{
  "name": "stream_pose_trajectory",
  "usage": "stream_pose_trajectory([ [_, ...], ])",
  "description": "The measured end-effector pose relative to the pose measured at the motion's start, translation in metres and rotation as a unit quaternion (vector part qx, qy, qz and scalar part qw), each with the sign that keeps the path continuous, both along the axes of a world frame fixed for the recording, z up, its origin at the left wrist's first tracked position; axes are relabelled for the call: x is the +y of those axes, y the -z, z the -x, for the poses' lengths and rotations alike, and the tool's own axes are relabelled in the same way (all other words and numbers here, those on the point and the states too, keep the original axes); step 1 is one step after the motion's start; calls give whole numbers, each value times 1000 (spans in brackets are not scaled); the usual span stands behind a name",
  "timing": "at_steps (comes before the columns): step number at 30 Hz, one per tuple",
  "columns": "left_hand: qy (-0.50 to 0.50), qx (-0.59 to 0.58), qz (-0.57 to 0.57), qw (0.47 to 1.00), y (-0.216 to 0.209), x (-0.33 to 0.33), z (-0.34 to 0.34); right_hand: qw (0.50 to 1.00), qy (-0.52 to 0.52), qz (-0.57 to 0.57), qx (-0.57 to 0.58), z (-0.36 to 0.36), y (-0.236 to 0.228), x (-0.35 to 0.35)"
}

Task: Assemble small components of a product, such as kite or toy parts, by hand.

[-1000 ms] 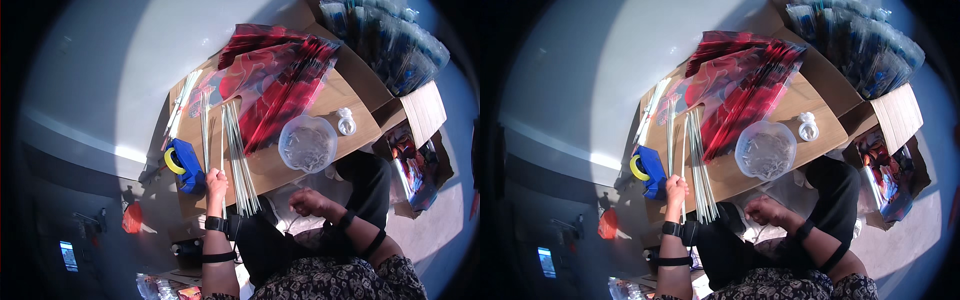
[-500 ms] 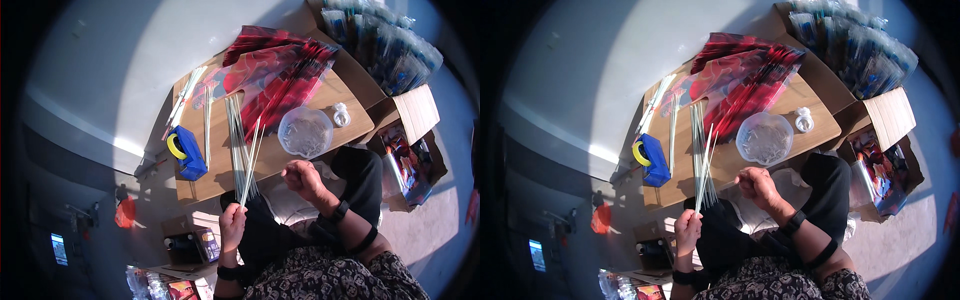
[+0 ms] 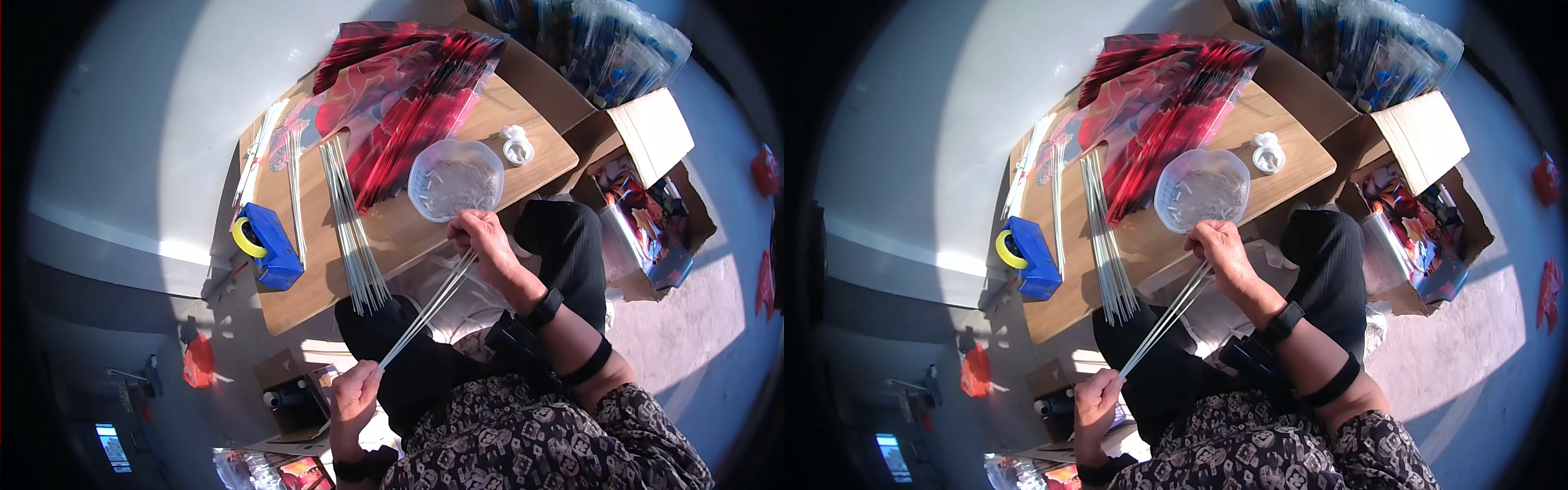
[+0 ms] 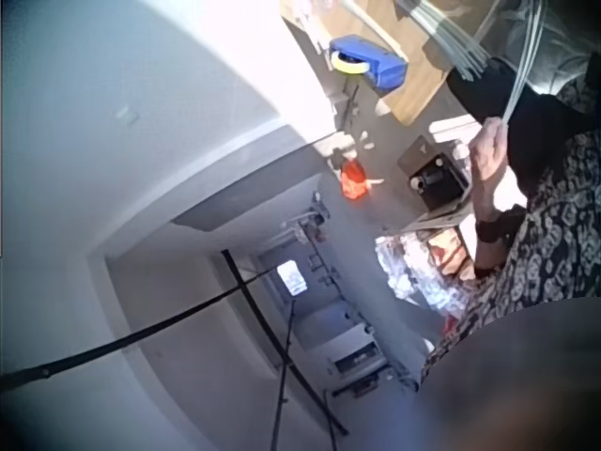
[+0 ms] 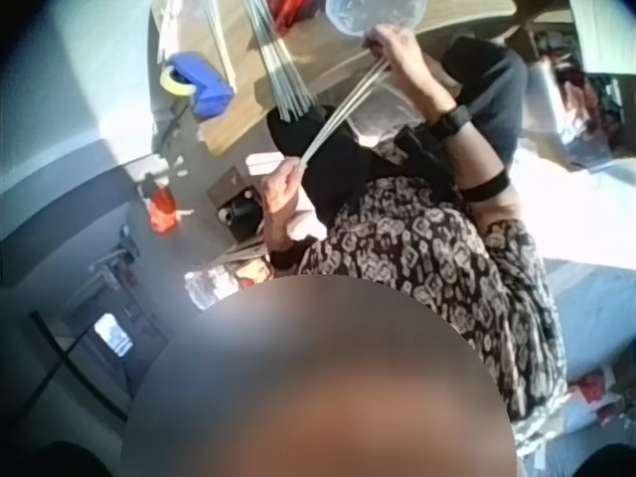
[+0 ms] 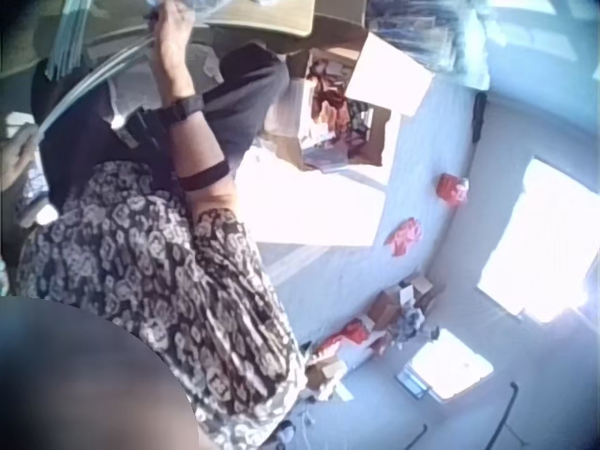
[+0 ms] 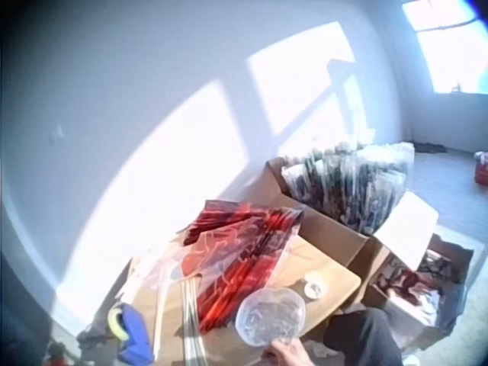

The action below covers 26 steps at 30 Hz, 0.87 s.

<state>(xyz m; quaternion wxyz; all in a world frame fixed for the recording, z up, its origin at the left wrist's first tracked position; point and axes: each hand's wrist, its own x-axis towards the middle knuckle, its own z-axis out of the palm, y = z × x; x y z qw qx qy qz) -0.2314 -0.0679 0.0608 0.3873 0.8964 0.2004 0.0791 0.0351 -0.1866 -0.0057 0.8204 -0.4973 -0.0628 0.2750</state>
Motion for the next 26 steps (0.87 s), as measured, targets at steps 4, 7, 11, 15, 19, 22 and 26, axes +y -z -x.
stream_pose_trajectory([
  [4, -3, 19, 9, 1000, 5, -3, -3, 997, 24, 24, 73, 0, 4, -10],
  [7, -40, 0, 60, 997, 9, -7, -5, 982, -21, -44, 185, -5, 2, -19],
  [11, -87, 14, 200, 976, 14, -18, -17, 975, -88, -111, 172, 1, 4, -26],
  [15, -85, -22, 199, 976, 22, -24, -28, 984, -110, -91, 107, 15, -3, -23],
  [19, -84, -23, 189, 978, 29, -21, -32, 991, -99, -76, 51, 24, -3, -20],
  [22, -77, -27, 202, 976, 32, -23, -34, 994, -80, -76, 21, 28, -1, -17],
  [26, -80, -24, 235, 969, 30, -25, -37, 998, -34, -36, -37, 30, 4, -14],
])
